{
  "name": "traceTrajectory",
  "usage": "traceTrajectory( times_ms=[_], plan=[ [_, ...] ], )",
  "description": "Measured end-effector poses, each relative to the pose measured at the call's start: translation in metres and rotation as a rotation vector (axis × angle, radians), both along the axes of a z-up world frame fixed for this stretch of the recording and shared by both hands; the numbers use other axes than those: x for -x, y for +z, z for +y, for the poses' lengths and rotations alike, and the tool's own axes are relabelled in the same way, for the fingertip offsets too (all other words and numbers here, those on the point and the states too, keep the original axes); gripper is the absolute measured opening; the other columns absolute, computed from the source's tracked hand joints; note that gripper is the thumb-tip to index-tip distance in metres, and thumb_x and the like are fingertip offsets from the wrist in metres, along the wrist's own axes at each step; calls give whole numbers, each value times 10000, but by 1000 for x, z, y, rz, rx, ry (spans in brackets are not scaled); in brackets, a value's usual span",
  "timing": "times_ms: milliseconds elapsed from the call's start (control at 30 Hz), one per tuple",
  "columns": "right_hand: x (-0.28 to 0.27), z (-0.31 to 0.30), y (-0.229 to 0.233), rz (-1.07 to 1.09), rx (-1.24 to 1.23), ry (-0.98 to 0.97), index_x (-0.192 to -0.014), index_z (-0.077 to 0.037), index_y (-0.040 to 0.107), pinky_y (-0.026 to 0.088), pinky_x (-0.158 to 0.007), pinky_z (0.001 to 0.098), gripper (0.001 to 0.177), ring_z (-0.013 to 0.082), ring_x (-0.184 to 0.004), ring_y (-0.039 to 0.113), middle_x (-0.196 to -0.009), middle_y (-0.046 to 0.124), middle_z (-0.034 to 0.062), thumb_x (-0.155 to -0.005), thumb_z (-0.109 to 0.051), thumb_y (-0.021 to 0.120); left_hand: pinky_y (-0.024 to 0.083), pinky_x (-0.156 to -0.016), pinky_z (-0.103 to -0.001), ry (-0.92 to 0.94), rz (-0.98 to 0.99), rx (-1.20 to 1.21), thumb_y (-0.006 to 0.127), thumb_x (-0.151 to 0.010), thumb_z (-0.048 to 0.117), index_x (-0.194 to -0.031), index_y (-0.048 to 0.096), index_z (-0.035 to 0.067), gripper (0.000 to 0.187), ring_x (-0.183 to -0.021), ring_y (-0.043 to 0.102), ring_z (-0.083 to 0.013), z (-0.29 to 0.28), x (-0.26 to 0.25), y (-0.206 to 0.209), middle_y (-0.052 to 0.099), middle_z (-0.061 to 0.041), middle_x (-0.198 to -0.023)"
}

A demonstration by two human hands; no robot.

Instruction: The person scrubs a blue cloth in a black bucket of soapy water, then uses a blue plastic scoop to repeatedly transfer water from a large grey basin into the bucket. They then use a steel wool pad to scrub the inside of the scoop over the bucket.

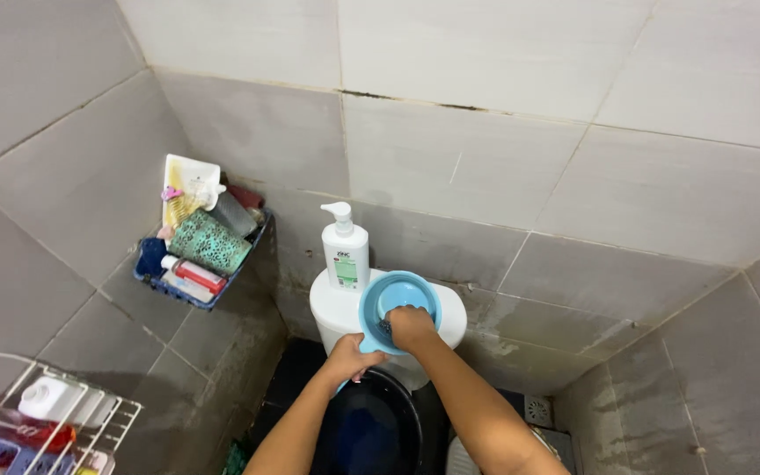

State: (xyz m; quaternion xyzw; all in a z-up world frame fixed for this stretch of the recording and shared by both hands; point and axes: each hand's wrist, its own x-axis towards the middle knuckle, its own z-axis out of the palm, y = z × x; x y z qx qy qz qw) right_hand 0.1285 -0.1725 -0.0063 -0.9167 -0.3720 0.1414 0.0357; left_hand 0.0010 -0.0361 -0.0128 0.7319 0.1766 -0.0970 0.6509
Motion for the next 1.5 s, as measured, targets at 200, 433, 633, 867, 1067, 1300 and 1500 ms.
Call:
traceTrajectory(
  times_ms=[200, 433, 633, 867, 1067, 1300, 1500],
  plan=[
    [-20, 0, -16, -19, 9, -7, -1058, -118, 755, 503, -957, 489, 213, 304, -1087, 671, -1105, 726, 125, -866, -130, 664, 424, -377, -220, 123, 84, 143, 605, -990, 444, -1142, 705, 24, 457, -409, 510, -78, -5, -12, -4, 562, -39, -591],
    [-43, 3, -40, 36, -491, -372, -1090, -61, 720, 529, -942, 496, 252, 402, -1065, 668, -1129, 696, 209, -855, -136, 671, 449, -321, -336, 168, -95, 107, 526, -935, 155, -1437, 308, 49, 557, -410, 598, -211, -20, -36, -45, 668, -154, -670],
    [-51, 16, -76, 64, -477, -246, -1174, -108, 715, 517, -970, 481, 323, 388, -1120, 655, -1206, 677, 176, -864, -80, 626, 443, -315, -326, 200, -21, 174, 436, -913, 94, -1496, 268, 154, 609, -367, 558, -220, -33, -45, 1, 659, -180, -633],
    [-53, 21, -44, 142, -93, -62, -1266, -119, 657, 486, -997, 537, 374, 350, -1202, 620, -1301, 644, 121, -894, -150, 630, 369, -292, -350, 323, -28, 357, 450, -909, 70, -1101, 546, -72, 257, -336, 468, -204, -27, -60, -30, 570, -170, -580],
    [-53, 38, -64, 53, 325, -7, -1214, -182, 730, 404, -1056, 594, 295, 298, -1233, 636, -1275, 709, 82, -968, -221, 571, 339, -294, -350, 354, -36, 434, 494, -879, 83, -983, 585, -60, 199, -336, 445, -206, -24, -49, -30, 563, -163, -580],
    [-80, 31, -91, 185, 138, -174, -1192, -143, 725, 398, -1055, 611, 285, 342, -1221, 636, -1281, 685, 136, -981, -230, 555, 364, -296, -344, 389, 96, 389, 489, -898, 105, -1026, 583, -23, 204, -351, 475, -214, -32, -62, -37, 568, -174, -584],
    [-151, 20, -214, 408, -559, -381, -1165, -3, 709, 517, -997, 414, 312, 340, -1131, 716, -1184, 745, 240, -981, -181, 530, 361, -297, -354, 268, -86, 305, 498, -929, 87, -1137, 547, 27, 222, -424, 574, -200, -40, -84, -41, 609, -123, -644]
  ],
)
